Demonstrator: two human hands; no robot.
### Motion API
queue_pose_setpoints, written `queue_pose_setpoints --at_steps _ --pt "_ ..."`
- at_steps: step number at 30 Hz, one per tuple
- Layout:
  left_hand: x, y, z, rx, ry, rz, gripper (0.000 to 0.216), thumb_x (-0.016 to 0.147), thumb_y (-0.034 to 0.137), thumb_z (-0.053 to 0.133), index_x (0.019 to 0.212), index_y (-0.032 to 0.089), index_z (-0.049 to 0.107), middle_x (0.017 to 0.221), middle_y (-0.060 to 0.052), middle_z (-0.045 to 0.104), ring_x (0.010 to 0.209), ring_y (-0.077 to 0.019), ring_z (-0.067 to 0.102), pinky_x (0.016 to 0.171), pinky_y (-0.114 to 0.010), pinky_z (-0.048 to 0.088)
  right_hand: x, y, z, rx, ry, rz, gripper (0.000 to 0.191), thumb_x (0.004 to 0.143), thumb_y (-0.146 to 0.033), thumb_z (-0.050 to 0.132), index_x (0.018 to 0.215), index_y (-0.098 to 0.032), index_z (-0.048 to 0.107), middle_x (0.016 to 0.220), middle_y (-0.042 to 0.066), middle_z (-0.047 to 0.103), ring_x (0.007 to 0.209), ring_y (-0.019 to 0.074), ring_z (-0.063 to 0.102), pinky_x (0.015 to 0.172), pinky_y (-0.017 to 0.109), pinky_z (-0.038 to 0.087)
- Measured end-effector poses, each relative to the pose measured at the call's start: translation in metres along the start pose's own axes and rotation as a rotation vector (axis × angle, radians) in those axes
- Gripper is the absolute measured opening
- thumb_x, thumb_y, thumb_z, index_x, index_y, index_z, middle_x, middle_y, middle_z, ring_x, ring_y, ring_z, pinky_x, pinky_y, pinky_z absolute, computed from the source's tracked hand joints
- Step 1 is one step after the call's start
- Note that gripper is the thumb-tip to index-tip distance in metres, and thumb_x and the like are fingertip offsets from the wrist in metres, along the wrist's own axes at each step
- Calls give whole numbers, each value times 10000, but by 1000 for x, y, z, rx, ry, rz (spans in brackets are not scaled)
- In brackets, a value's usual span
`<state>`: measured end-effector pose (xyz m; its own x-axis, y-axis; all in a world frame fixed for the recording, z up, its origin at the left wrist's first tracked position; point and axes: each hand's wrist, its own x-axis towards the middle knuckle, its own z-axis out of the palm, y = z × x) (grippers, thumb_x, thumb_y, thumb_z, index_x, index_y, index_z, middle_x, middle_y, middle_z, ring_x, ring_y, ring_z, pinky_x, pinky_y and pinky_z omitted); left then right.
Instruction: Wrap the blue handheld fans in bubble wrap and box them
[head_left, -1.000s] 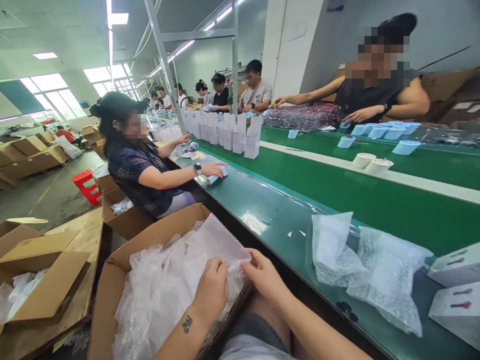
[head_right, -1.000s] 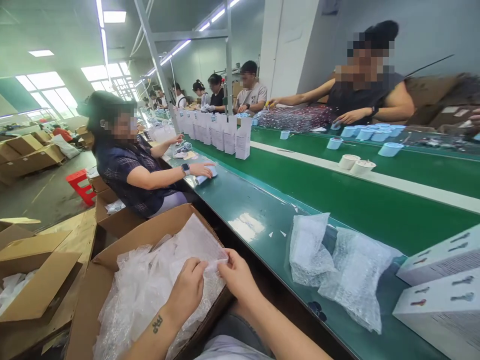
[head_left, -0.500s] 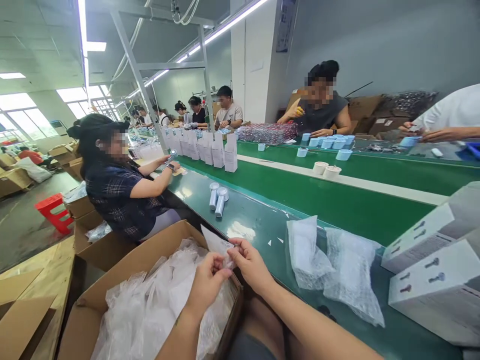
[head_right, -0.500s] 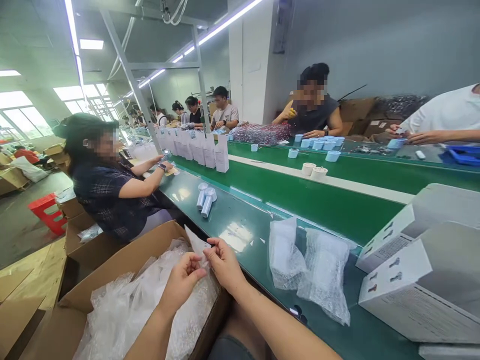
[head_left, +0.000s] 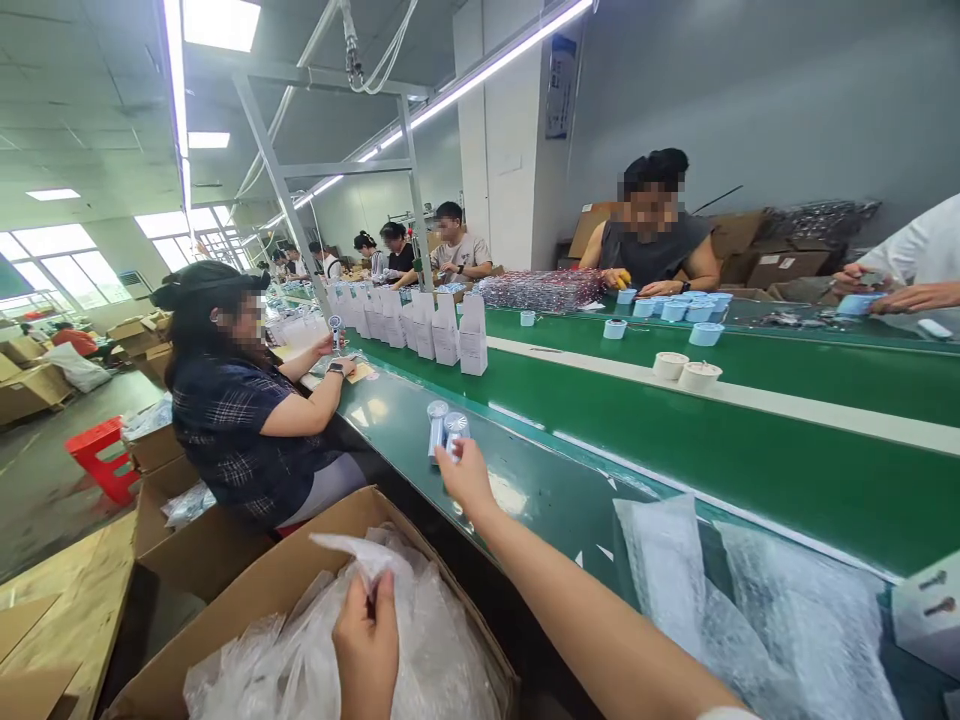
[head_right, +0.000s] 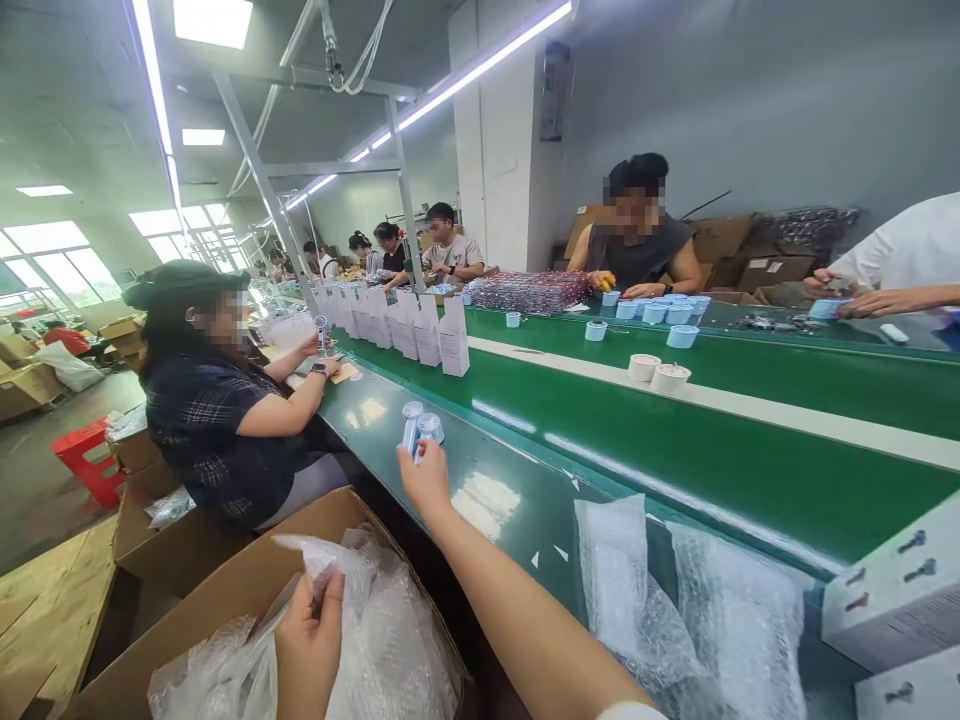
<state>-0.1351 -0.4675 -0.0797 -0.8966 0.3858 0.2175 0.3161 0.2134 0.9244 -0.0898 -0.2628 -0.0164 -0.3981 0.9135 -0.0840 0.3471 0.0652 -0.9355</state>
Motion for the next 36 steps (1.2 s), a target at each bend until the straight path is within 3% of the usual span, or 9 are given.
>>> queue_pose_setpoints --at_steps 3,10,14,17,19,22,25,29,36 --pt "-12 -6 8 107 -14 156 465 762 675 574 835 224 661 690 -26 635 622 -185 568 635 -279 437 44 -6 -1 -62 93 147 530 891 -372 579 1318 -82 457 1387 216 437 1289 322 405 1037 461 363" --pt "-25 -20 23 117 -300 300 452 887 573 444 657 237 639 638 -61 580 625 -201 541 621 -298 411 62 -5 -18 50 -36 262 319 931 -354 576 1184 -160 576 1177 84 609 992 209 622 843 410 536" --pt "-7 -13 18 210 -427 240 356 871 470 496 654 225 633 677 -69 594 678 -223 562 647 -316 408 5 -1 -51 259 -146 202 272 902 -361 514 1063 -156 588 874 56 662 733 181 651 643 317 548" --pt "0 4 15 173 -495 194 267 817 385 550 641 203 635 682 -62 609 699 -219 558 663 -309 398 -68 19 -77 406 -394 195 291 727 -345 629 970 -191 592 702 13 618 558 165 601 516 305 524" --pt "-3 19 12 69 -605 173 252 775 358 590 600 181 628 670 -50 601 687 -197 536 650 -290 387 -115 38 -88 569 -712 290 453 613 -321 719 1025 -208 569 738 -3 608 541 136 575 483 269 503" --pt "-19 33 4 -146 -859 62 302 723 389 668 538 156 619 615 -18 560 619 -141 473 611 -257 363 -164 66 -91 687 -830 368 583 556 -269 725 1109 -203 552 757 -4 606 562 104 580 487 187 466" --pt "-36 31 -5 -334 -1021 -200 362 676 477 723 556 141 659 548 5 525 540 -98 410 571 -241 350 -182 81 -85 731 -922 382 541 562 -280 645 1087 -168 578 790 32 629 544 93 581 449 159 447" --pt "-47 18 -16 -313 -830 -334 415 628 534 743 706 127 733 530 5 545 501 -92 421 532 -233 342 -192 88 -81 571 -906 370 448 577 -239 575 1018 -176 623 660 -18 567 448 67 491 362 147 413" --pt "-66 15 -28 55 -560 291 255 883 345 544 938 175 727 862 -61 686 822 -177 610 760 -287 473 -213 102 -86 623 -682 420 407 655 -260 623 1056 -193 600 696 -28 584 500 79 499 399 184 462"
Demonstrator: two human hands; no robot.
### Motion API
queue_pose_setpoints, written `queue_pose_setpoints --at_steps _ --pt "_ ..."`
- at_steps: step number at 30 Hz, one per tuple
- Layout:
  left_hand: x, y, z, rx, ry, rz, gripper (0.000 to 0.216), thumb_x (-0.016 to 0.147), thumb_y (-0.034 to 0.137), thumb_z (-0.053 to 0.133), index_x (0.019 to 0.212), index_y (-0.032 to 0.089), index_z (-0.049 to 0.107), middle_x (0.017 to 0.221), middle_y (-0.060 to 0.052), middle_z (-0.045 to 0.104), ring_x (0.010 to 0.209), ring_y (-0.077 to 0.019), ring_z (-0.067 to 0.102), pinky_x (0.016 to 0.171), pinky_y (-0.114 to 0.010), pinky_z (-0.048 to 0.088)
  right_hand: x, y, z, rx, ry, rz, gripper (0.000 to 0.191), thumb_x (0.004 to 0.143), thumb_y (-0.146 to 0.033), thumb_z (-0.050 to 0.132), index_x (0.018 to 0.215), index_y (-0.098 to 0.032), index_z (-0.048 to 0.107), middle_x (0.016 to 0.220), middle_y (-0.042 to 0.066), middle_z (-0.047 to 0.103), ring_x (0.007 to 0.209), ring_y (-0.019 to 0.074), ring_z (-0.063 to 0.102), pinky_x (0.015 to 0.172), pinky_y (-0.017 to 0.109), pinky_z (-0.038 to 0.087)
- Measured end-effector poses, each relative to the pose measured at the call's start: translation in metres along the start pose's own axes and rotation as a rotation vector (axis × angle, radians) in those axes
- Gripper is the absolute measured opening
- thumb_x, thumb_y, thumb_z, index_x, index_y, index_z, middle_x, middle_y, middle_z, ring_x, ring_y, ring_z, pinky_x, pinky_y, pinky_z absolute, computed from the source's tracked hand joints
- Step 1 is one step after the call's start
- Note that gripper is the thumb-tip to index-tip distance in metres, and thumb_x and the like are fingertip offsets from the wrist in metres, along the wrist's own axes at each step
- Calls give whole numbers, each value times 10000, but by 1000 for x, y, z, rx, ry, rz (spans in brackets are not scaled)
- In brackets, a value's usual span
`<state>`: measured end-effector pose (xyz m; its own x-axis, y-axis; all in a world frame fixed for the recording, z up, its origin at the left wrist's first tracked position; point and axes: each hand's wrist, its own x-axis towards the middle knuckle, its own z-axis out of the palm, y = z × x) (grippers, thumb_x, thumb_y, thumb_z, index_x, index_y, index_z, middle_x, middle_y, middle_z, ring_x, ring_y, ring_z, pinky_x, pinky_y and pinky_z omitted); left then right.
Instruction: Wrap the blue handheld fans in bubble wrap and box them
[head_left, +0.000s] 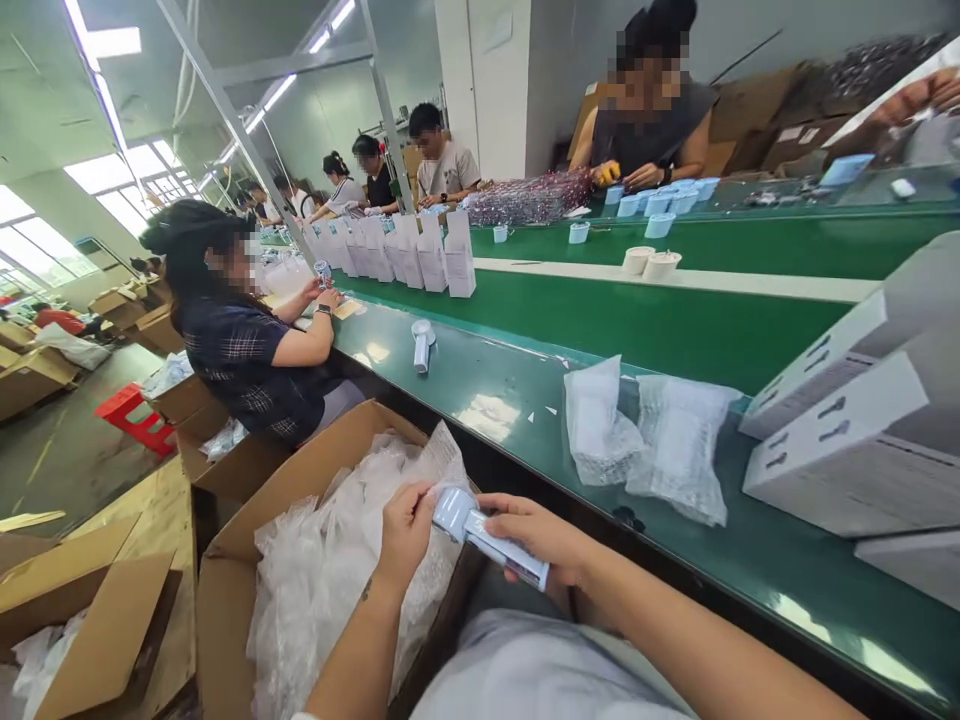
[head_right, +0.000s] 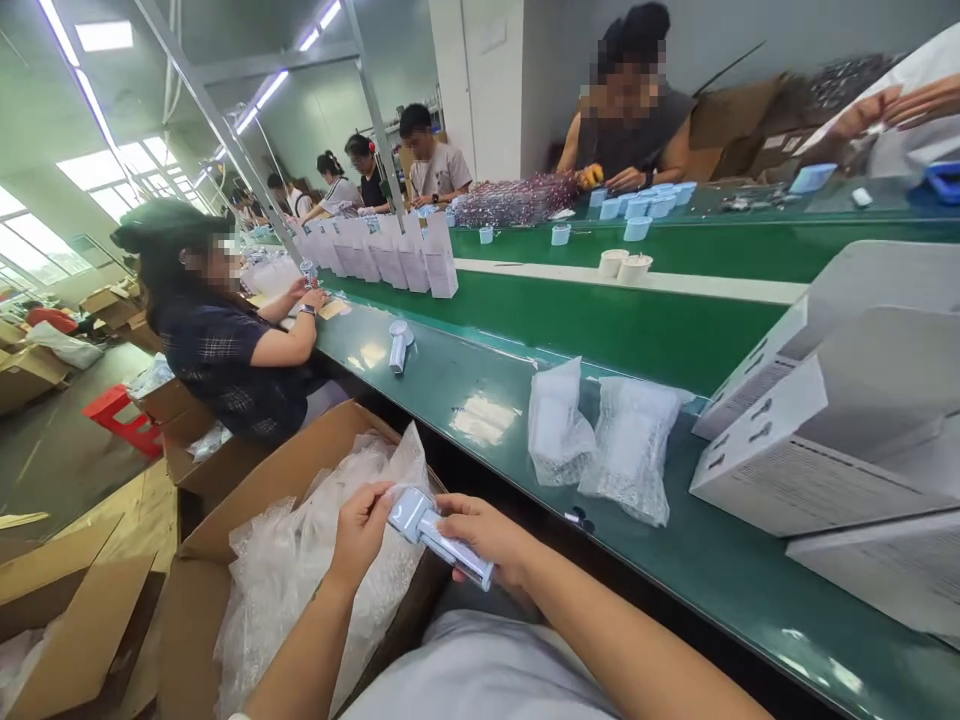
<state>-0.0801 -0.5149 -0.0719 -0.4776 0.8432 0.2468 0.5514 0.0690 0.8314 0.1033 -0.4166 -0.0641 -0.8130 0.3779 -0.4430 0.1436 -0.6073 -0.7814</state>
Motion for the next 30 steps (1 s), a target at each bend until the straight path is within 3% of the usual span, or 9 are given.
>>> queue_pose_setpoints --at_steps 7,11,13,15,19,22,24,26,30 --pt "-23 1 3 4 4 190 232 924 277 516 1011 178 707 832 -61 663 752 -154 601 673 -267 484 -8 12 -6 -73 74 11 553 757 -257 627 1286 -174 488 763 -21 551 525 100 522 451 251 513" --pt "-15 8 15 -55 -175 187 235 921 288 518 925 188 731 799 -64 674 769 -167 605 708 -289 478 0 29 -3 -259 109 25 654 829 -274 580 1436 -240 338 820 -22 534 493 92 528 444 253 499" --pt "-9 7 17 -127 -241 100 225 901 319 547 903 190 731 799 -60 676 780 -170 601 729 -299 472 3 37 -5 -242 79 32 625 834 -273 569 1425 -251 368 818 -20 537 489 90 518 451 260 507" --pt "-4 1 14 -268 -228 -71 212 828 348 646 955 192 713 841 -50 672 802 -170 594 714 -287 470 4 41 -9 -151 61 29 589 826 -259 559 1397 -249 418 804 -19 539 504 90 505 459 256 513" --pt "-7 -17 9 -556 -299 -358 439 607 295 833 1003 178 683 917 -47 677 870 -184 594 744 -291 481 2 33 -17 -15 27 5 580 797 -224 540 1372 -238 465 785 -12 538 561 103 496 452 229 512" --pt "-13 -25 12 -582 -218 -380 311 640 310 800 899 161 715 831 -42 685 772 -165 595 753 -313 477 2 27 -20 -33 2 19 573 778 -210 534 1349 -242 493 761 -16 526 574 108 491 452 227 519" --pt "-15 -26 15 -468 -124 -302 193 692 313 750 820 169 736 792 -40 676 726 -156 577 727 -307 469 5 28 -19 -85 33 46 571 769 -205 533 1338 -240 497 743 -17 531 561 111 496 444 232 516" --pt "-14 -26 19 -349 -107 -229 123 733 294 710 763 179 744 787 -45 670 755 -162 575 745 -305 459 9 33 -18 -116 86 71 557 765 -209 532 1321 -235 497 724 -20 531 543 114 502 437 238 510" --pt "-11 -28 24 -470 -114 -364 303 637 277 796 916 189 718 845 -32 650 793 -158 571 723 -284 453 11 42 -15 -32 122 91 526 768 -222 538 1291 -224 476 733 -21 539 526 111 505 428 243 509"
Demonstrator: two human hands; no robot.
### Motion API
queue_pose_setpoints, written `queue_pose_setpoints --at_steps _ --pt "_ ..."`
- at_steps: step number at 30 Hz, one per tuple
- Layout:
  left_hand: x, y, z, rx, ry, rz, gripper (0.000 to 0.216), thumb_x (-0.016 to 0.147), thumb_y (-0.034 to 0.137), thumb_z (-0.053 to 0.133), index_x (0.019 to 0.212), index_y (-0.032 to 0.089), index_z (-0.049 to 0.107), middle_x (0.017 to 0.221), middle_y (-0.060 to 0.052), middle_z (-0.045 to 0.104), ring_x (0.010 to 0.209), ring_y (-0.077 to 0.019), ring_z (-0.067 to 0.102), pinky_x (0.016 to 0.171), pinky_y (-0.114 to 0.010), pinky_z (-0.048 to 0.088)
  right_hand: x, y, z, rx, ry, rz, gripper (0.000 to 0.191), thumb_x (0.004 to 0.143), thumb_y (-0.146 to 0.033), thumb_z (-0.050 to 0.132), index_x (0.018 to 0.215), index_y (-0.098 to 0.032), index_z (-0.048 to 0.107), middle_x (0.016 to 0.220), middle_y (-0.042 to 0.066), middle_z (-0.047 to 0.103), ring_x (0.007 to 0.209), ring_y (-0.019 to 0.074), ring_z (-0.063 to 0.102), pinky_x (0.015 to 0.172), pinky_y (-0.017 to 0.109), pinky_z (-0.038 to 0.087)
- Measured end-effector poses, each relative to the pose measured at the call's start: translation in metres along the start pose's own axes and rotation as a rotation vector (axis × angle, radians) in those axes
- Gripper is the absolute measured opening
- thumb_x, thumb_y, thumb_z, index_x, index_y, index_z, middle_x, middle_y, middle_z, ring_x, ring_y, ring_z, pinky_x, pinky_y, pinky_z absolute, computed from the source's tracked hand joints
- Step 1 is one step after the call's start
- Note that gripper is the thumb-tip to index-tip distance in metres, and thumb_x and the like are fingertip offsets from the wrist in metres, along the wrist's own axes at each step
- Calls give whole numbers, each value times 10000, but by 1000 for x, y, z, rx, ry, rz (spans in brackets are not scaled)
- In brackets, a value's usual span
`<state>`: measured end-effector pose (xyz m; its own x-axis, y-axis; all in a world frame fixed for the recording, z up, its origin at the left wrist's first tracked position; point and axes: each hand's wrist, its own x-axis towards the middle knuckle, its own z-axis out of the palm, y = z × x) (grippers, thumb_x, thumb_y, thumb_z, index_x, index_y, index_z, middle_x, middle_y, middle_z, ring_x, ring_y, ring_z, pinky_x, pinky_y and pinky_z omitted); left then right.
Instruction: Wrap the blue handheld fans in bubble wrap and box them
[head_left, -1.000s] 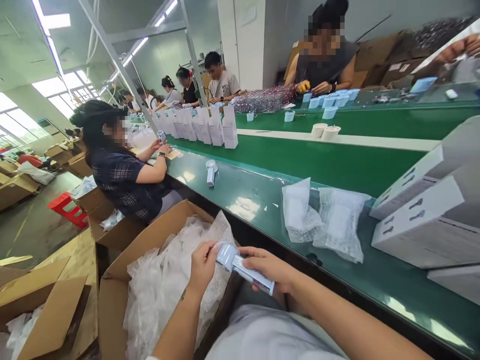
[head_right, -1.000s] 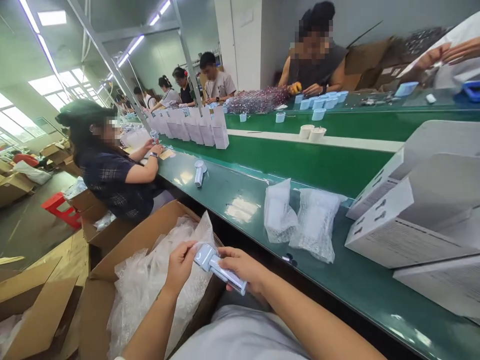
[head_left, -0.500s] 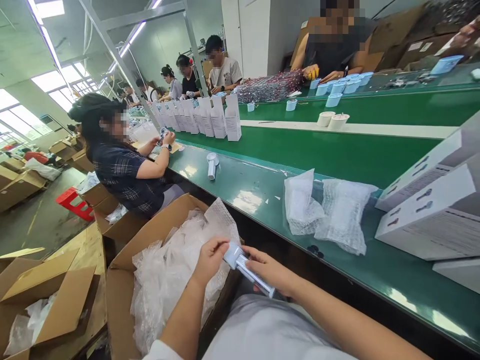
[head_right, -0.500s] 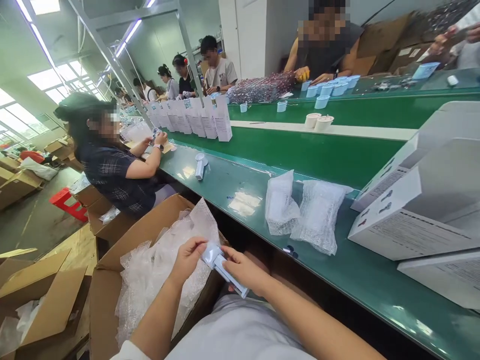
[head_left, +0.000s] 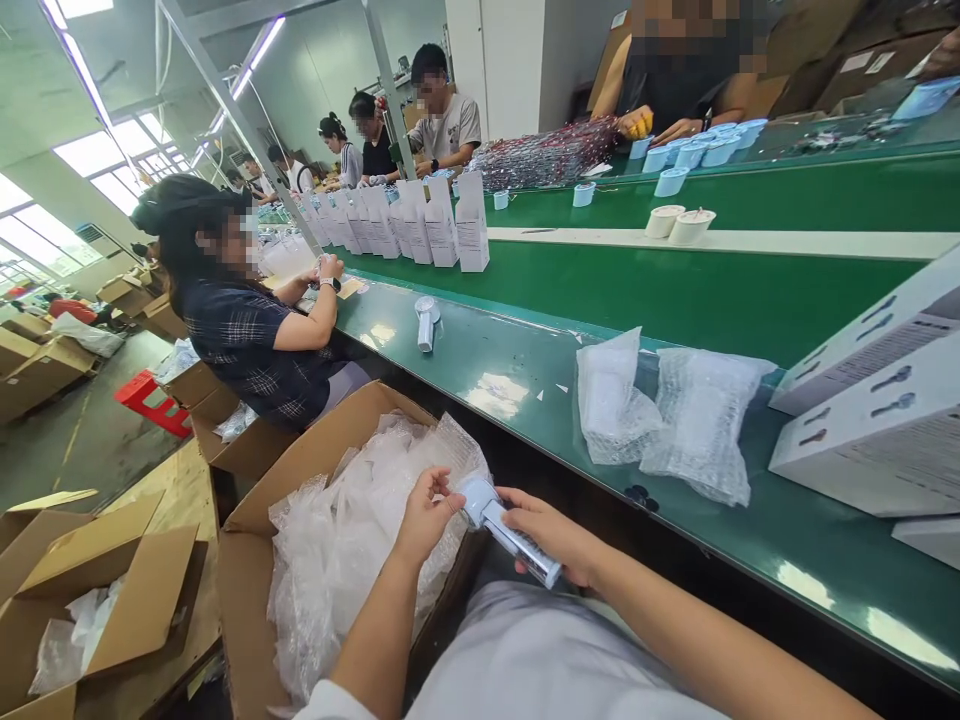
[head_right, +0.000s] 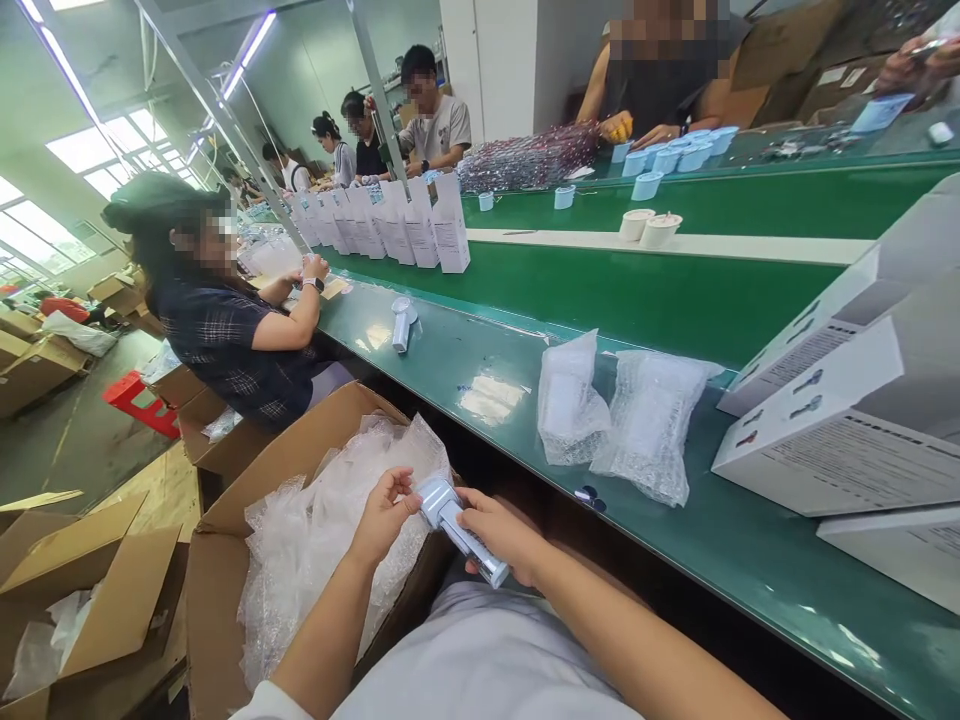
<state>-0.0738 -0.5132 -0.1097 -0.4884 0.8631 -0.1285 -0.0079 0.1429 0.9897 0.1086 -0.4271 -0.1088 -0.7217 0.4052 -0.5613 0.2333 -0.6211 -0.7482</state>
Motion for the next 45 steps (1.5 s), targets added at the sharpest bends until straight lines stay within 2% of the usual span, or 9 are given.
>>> queue_pose_setpoints --at_steps 5,13,21,27,32,36,39,43,45 --pt "1 -19 4 -267 -76 -151 383 533 317 858 827 142 688 794 -34 663 754 -151 589 752 -299 451 -5 0 -4 105 -5 16 482 756 -193 545 1234 -188 481 731 -13 549 523 109 497 400 239 508" --pt "-2 -37 13 -123 44 -82 155 624 267 758 658 161 651 591 25 579 564 -104 485 588 -249 385 1 12 -8 134 73 96 414 781 -178 596 1181 -196 492 707 -20 576 458 93 503 372 229 496" --pt "-25 -5 35 404 -236 451 136 836 173 546 767 195 661 772 -49 639 778 -186 566 740 -316 431 1 -1 8 353 167 166 94 808 -118 572 888 -168 572 581 -32 559 420 97 518 380 206 495" --pt "-36 3 40 385 -84 269 124 850 200 543 749 200 616 775 -38 610 762 -184 554 723 -298 415 -3 -15 10 548 153 274 87 892 -178 524 817 -142 550 624 15 605 513 87 588 510 176 550" --pt "-26 17 43 128 131 49 141 811 298 575 720 191 563 678 7 552 671 -147 503 652 -264 402 -5 -27 13 639 65 343 76 837 -126 544 901 -112 582 739 59 658 643 141 665 678 290 593" --pt "-21 46 39 80 133 66 151 782 317 616 725 184 577 680 13 564 669 -135 505 645 -248 408 -11 -45 22 552 106 265 92 846 -92 510 892 -131 579 750 31 640 639 108 642 705 273 577" --pt "-14 67 29 38 120 114 155 762 321 656 725 182 595 663 21 558 640 -121 492 612 -234 401 -19 -59 28 403 112 194 75 827 -85 556 794 -150 575 621 -27 556 496 65 521 554 195 517" --pt "7 89 9 -115 224 227 226 728 373 709 712 179 594 636 28 509 604 -104 455 586 -228 389 -32 -78 22 286 200 -156 99 783 -208 664 758 -179 573 560 -60 481 472 57 423 435 137 357" --pt "13 102 7 -90 131 320 228 743 386 705 717 179 613 660 4 533 634 -125 481 608 -249 411 -35 -84 17 351 231 -140 183 817 -370 615 831 -192 577 625 -30 537 528 86 497 504 177 426"
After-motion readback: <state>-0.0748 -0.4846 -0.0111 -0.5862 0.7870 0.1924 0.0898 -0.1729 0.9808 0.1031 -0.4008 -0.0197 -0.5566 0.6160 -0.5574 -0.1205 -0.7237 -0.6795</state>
